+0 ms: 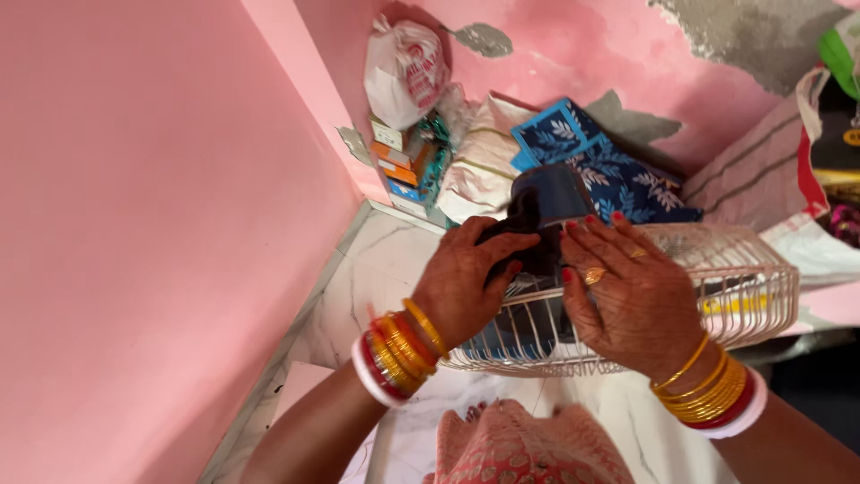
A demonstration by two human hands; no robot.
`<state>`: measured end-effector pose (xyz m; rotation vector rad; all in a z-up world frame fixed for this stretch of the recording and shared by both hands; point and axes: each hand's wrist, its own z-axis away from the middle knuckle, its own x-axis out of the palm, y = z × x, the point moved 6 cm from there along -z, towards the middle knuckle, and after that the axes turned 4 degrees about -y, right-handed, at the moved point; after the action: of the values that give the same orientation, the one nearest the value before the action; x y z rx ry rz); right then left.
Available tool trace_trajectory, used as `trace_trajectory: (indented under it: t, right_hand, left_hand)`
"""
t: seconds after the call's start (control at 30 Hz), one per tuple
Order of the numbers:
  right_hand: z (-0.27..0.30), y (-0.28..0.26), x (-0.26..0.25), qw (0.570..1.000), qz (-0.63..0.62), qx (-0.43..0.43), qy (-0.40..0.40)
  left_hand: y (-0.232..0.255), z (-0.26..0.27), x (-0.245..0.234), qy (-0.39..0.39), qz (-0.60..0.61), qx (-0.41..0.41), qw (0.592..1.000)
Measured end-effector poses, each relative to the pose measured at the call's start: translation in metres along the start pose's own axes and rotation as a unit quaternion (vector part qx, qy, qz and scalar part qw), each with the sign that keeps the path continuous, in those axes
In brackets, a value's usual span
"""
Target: The person wipes the front grill and blades of a standing fan using a dark cloth. They systematically clean the metal bars and the fan blades visible through the grill, rotating the fan slightly to access different sections.
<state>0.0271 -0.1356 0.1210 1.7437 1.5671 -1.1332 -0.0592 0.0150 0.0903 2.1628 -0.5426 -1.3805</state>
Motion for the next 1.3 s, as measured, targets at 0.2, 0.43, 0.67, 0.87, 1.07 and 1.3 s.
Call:
trace_trajectory:
  t: [0.2,0.43,0.67,0.87,1.07,1.3]
  right_hand:
    - [0.0,0.0,-0.009,0.998,-0.033,-0.02,0.043]
    - [0.022,0.033,-0.024,0.999,0.018,0.039,-0.021]
    - [0.024,0.045,-0.003,0.997,-0.02,0.051,-0.056]
    - [0.023,0.051,0.002,0.997,-0.028,0.057,-0.045]
    - [0.016,0.06,0.005,0.996,-0.027,0.065,-0.056]
    - [0.015,0.053,0.006,0.998,0.001,0.028,-0.048]
  left_hand:
    - [-0.064,-0.025,0.041,-0.062,0.084,-0.089,0.991]
    - [-0.142,-0.048,0.101,-0.181,0.13,-0.178,0.958]
    - [-0.114,-0.039,0.075,-0.135,0.072,-0.205,0.967]
    - [0.002,-0.018,0.029,-0.034,-0.229,-0.18,0.956]
    - [0.088,0.012,0.026,0.036,-0.207,-0.158,0.965]
    - [0.083,0.042,0.011,-0.064,-0.053,-0.146,0.986]
